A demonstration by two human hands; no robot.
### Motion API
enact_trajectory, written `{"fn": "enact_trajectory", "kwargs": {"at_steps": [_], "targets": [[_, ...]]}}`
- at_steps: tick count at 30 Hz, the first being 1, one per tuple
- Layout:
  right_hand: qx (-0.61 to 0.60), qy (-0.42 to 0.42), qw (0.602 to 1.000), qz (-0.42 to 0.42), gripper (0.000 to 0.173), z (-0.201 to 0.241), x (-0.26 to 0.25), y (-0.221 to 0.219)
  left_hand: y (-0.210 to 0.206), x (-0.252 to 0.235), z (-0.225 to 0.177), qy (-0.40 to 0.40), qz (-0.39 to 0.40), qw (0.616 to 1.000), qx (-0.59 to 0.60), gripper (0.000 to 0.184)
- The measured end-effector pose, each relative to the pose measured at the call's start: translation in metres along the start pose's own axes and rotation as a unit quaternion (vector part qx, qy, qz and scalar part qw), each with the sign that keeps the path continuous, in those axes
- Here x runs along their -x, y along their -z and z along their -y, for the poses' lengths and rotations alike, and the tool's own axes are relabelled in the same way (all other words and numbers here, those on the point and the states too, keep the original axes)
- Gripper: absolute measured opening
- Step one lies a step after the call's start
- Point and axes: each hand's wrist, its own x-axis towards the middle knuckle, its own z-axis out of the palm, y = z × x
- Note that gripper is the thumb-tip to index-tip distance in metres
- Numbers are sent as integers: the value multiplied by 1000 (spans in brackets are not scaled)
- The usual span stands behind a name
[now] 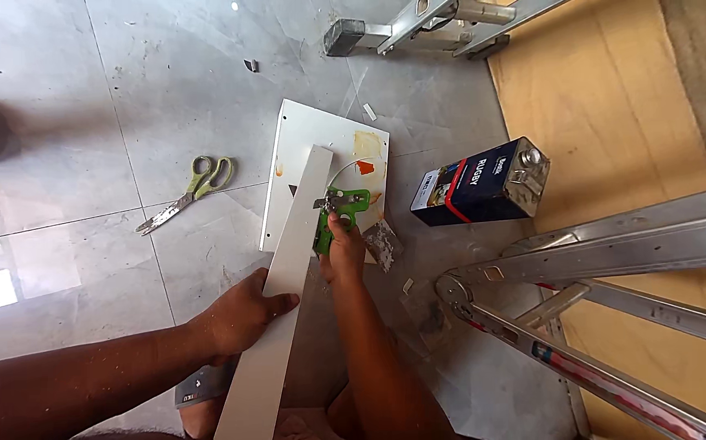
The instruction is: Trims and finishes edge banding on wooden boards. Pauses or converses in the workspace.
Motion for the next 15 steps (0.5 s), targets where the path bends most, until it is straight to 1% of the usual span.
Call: {"fn": "enact_trajectory", "kwargs": {"at_steps": [3,5,9,12,15], "targets": [[-26,15,1000,6,17,-3,17,-2,1,-2,-3,-2,-5,1000,8,37],[-26,12,1000,2,17,-1,11,-5,2,-1,-2,-5,-3,1000,7,37],[15,-8,1000,4,29,11,-35,-18,8,5,3,-10,14,1000,23,36],[-1,-3,1000,-7,30,16,-78,-33,15,14,6,-13,23,999,27,35],[-1,-10,1000,-10,34,18,-101,-41,22,21,15,-17,31,999,41,36]]}}
